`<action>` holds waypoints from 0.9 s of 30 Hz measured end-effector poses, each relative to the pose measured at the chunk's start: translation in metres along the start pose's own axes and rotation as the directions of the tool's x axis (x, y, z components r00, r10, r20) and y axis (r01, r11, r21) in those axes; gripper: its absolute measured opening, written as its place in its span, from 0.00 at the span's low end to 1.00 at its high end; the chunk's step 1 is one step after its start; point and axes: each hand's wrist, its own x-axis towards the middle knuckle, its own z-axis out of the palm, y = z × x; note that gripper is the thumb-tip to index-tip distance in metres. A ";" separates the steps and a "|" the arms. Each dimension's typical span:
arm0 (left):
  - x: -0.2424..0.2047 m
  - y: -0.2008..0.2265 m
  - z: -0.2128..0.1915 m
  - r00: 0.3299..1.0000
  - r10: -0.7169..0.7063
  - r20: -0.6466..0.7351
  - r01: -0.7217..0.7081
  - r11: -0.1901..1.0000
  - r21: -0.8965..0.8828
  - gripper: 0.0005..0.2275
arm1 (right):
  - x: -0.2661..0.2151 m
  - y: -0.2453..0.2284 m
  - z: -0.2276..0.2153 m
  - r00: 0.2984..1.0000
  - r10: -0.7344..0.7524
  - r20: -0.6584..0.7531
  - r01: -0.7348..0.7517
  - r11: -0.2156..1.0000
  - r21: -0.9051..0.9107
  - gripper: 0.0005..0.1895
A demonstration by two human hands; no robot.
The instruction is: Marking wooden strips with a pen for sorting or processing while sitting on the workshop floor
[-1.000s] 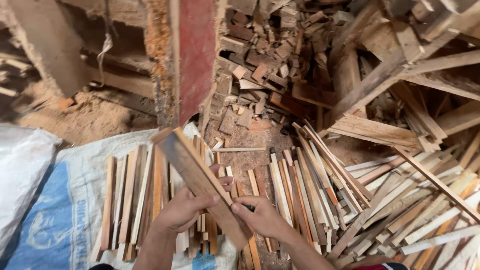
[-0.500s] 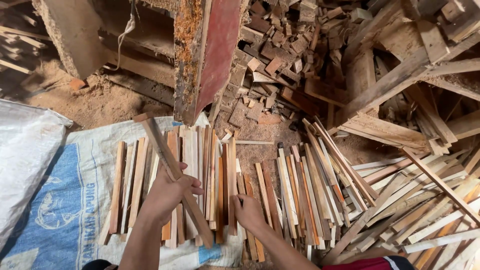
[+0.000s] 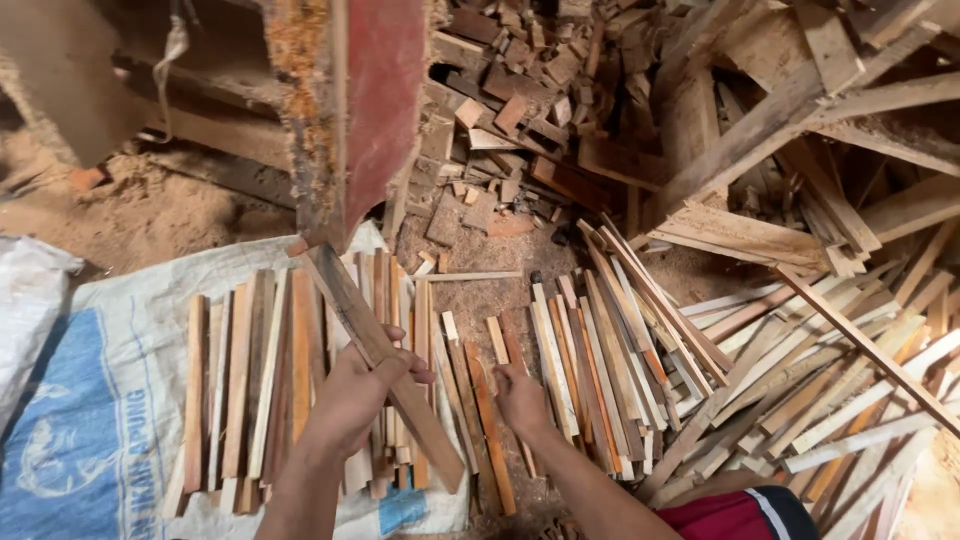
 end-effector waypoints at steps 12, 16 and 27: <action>0.015 -0.010 0.063 0.983 0.183 -0.018 -0.178 0.969 0.172 0.31 | -0.009 0.065 -0.002 0.973 0.216 0.076 -0.217 0.976 0.008 0.07; 0.009 -0.006 0.076 0.955 0.288 -0.072 -0.242 0.895 0.376 0.44 | 0.000 0.033 -0.049 0.929 0.249 0.272 -0.324 0.905 0.277 0.18; 0.022 -0.039 0.086 0.991 0.081 0.104 -0.113 0.931 0.346 0.10 | -0.058 -0.078 -0.148 0.899 -0.330 0.287 0.191 0.887 0.421 0.17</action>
